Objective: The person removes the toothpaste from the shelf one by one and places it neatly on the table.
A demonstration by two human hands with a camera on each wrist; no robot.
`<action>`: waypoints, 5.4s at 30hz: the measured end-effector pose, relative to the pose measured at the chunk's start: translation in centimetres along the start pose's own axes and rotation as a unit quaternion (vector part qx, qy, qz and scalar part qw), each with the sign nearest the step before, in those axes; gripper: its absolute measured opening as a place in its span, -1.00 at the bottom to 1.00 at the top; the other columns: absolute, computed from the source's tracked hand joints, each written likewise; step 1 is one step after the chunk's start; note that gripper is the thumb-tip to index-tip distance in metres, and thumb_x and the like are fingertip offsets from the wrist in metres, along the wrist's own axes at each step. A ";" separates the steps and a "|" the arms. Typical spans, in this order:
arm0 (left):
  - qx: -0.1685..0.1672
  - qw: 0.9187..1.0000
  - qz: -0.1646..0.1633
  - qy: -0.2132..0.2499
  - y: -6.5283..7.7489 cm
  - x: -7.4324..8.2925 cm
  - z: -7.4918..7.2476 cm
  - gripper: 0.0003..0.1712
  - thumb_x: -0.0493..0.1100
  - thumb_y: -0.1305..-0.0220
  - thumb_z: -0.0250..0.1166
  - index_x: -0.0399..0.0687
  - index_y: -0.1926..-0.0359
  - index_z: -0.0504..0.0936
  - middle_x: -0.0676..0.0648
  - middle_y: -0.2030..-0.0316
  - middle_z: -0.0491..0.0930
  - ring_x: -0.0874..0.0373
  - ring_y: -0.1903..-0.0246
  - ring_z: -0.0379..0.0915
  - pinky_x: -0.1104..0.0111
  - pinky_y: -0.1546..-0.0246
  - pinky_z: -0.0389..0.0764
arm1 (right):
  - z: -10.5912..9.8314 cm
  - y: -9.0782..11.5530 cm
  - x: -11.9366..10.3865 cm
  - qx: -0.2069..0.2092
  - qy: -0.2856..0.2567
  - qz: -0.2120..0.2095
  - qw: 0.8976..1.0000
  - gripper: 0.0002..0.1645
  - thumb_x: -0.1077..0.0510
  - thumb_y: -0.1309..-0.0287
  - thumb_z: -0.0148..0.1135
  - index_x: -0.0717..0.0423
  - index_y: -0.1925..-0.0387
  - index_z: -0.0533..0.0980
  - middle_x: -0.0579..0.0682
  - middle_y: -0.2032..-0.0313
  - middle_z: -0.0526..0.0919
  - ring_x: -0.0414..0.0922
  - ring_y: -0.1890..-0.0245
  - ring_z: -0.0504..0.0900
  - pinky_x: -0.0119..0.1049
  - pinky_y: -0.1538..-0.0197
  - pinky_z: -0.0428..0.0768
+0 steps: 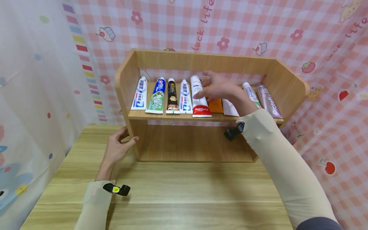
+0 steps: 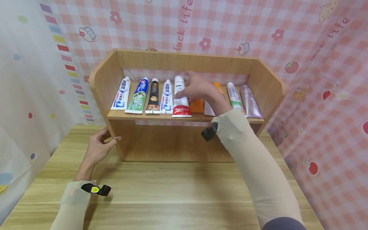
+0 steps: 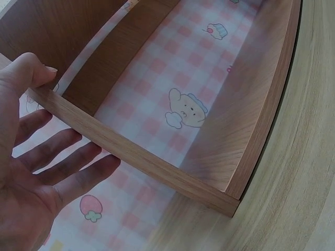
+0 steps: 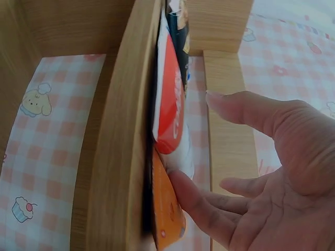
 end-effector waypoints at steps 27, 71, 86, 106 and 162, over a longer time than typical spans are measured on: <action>0.004 1.000 -0.009 0.007 0.1 -0.1 0.1 -0.33 -0.17 -0.35 0.35 -0.10 -0.45 0.42 -0.26 -0.35 0.50 -0.15 -0.26 0.46 0.61 0.03 0.64 | 0.9 -1.2 -1.2 0.026 0.088 0.010 0.996 0.13 -0.03 -0.06 0.54 -0.01 -0.58 0.15 0.12 -0.38 0.41 0.09 -0.24 0.38 0.03 -0.43 0.44; 0.007 1.000 -0.009 0.016 0.2 -0.4 0.3 -0.34 -0.16 -0.34 0.37 -0.13 -0.43 0.45 -0.26 -0.30 0.54 -0.12 -0.22 0.47 0.58 0.04 0.66 | 1.1 -0.5 1.7 0.002 -0.156 -0.022 0.988 -0.17 0.18 -0.22 0.40 -0.05 -0.49 0.31 0.08 -0.26 0.44 -0.02 0.14 0.50 -0.31 0.17 0.63; 0.009 1.000 -0.014 0.008 0.0 -0.2 -0.1 -0.30 -0.12 -0.34 0.38 -0.12 -0.45 0.42 -0.26 -0.33 0.51 -0.14 -0.25 0.46 0.58 0.02 0.65 | 1.6 1.8 2.0 0.026 -0.240 -0.041 0.970 -0.17 0.16 -0.24 0.41 -0.21 -0.49 0.31 0.12 -0.14 0.53 -0.02 0.05 0.59 -0.34 0.18 0.71; 0.011 1.000 -0.004 0.022 0.1 -0.3 -0.2 -0.35 -0.16 -0.34 0.37 -0.11 -0.42 0.46 -0.24 -0.31 0.53 -0.12 -0.23 0.47 0.60 0.04 0.65 | 2.5 5.3 2.8 0.064 -0.285 -0.062 0.954 -0.09 0.18 -0.22 0.42 -0.26 -0.52 0.25 0.04 -0.08 0.58 -0.06 0.04 0.63 -0.31 0.15 0.74; 0.009 0.999 0.000 0.039 -0.1 0.1 -0.2 -0.34 -0.19 -0.31 0.39 -0.09 -0.42 0.47 -0.27 -0.27 0.55 -0.16 -0.23 0.49 0.61 0.05 0.65 | 11.6 13.0 7.8 0.020 -0.343 -0.198 0.918 0.07 0.49 -0.10 0.39 -0.04 -0.56 0.17 0.06 -0.04 0.56 -0.04 0.09 0.78 -0.13 0.17 0.82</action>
Point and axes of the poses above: each hand's wrist, its own y-axis away from the middle knuckle, its own z-axis out of the palm, x = y × z, the point moved 2 cm from there along -y, towards the middle knuckle
